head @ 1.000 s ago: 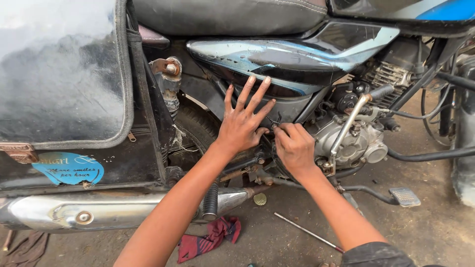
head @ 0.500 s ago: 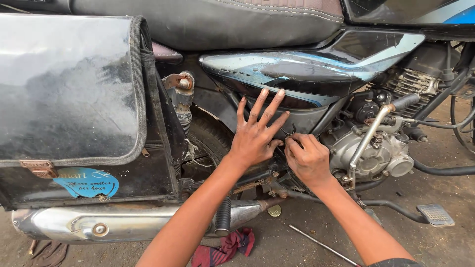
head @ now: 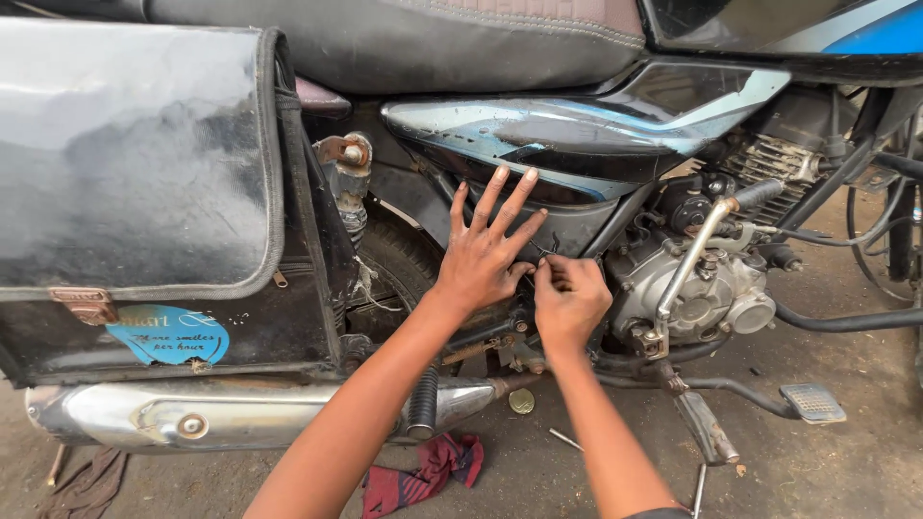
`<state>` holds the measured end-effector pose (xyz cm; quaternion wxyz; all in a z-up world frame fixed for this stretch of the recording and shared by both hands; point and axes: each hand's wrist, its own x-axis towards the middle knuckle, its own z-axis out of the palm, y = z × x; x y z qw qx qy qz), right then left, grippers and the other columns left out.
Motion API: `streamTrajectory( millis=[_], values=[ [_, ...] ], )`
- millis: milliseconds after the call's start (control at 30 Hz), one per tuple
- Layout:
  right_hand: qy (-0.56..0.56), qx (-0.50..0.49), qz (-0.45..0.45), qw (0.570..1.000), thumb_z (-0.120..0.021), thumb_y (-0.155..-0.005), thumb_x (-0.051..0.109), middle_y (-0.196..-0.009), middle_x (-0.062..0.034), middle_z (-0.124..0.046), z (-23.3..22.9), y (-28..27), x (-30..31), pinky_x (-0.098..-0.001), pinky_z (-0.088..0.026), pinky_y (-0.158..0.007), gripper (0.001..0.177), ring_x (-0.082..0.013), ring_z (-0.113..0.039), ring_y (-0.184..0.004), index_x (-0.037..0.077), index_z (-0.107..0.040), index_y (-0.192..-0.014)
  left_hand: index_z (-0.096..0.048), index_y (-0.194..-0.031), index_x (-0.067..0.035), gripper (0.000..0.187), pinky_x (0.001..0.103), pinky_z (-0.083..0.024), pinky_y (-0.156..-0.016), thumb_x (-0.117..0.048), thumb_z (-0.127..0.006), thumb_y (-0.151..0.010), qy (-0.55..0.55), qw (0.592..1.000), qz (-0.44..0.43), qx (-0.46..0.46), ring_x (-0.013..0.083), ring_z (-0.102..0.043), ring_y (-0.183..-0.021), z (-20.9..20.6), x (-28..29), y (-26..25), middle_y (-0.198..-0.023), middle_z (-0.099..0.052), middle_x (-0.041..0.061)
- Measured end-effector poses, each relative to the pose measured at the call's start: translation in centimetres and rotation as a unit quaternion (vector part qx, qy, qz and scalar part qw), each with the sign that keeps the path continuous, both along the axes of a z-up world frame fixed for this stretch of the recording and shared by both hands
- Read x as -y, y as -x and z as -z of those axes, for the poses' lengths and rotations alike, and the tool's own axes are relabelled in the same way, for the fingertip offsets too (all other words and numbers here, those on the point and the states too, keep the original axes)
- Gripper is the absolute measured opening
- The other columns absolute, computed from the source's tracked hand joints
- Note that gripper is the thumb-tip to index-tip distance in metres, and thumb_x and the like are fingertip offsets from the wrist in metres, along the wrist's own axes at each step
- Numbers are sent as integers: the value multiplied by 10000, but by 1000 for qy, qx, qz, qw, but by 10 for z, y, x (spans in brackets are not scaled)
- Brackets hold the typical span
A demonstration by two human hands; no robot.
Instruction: Cleaning and reattaching a motorcycle side panel and adjusting mechanical components.
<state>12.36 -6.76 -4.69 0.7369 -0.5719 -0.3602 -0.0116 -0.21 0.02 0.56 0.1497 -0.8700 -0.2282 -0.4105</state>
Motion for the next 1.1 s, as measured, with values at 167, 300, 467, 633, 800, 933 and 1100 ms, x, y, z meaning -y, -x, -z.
streamTrajectory(
  millis=[167, 300, 467, 633, 800, 933, 1100],
  values=[
    [35, 520, -16, 853, -777, -802, -26, -918, -114, -679, -33, -34, 24, -384, -553, -682, 130, -305, -691, -796, -19, -733, -924, -704, -1319, -221, 769, 691, -191, -1220, -369, -933, -600, -2, 1000, -1, -4, 294, -134, -1578, 0, 0, 0, -1699, -209, 25],
    [22, 548, -37, 835, -756, -759, -30, -907, -113, -677, -28, -34, 15, -383, -552, -664, 163, -302, -688, -769, -17, -725, -919, -704, -1320, -216, 771, 690, -194, -1223, -353, -931, -596, -2, 1000, -6, -6, 297, -139, -1575, 1, -2, -1, -1700, -215, 30],
    [6, 133, -4, 991, -778, -822, -19, -811, -80, -701, 5, -4, -3, -305, -563, -581, 96, -159, -707, -635, -12, -764, -917, -704, -1320, -196, 779, 694, -195, -1220, -351, -928, -590, 3, 1000, -1, -7, 298, -133, -1579, -3, 3, 1, -1700, -216, 40],
    [-42, -100, -52, 993, -787, -870, 4, -816, -80, -739, 21, 5, -10, -296, -552, -590, 80, -140, -710, -655, -22, -761, -941, -702, -1326, -200, 779, 697, -184, -1222, -353, -931, -598, -11, 1000, 2, -7, 294, -131, -1581, -1, 5, 4, -1699, -214, 38],
    [28, 405, -3, 914, -770, -830, -8, -901, -135, -692, -25, -25, 23, -370, -550, -644, 149, -294, -697, -741, -15, -740, -976, -696, -1320, -219, 758, 684, -189, -1230, -359, -930, -613, -11, 1000, 1, 6, 286, -145, -1580, 2, 2, -1, -1702, -221, 17],
    [105, 508, -37, 854, -779, -766, 8, -859, -140, -663, -33, -34, 19, -405, -543, -641, 134, -327, -700, -774, 2, -727, -889, -690, -1327, -203, 785, 690, -185, -1224, -327, -933, -590, -4, 1000, -9, -8, 298, -151, -1574, -4, 4, 1, -1693, -225, 34],
    [59, 298, -24, 952, -786, -796, 31, -880, -118, -685, -7, -12, 8, -366, -556, -633, 119, -287, -707, -708, 17, -739, -904, -690, -1322, -198, 786, 691, -187, -1217, -322, -930, -584, 5, 1000, -3, -2, 301, -159, -1569, -4, 6, -1, -1688, -233, 33]
  ],
)
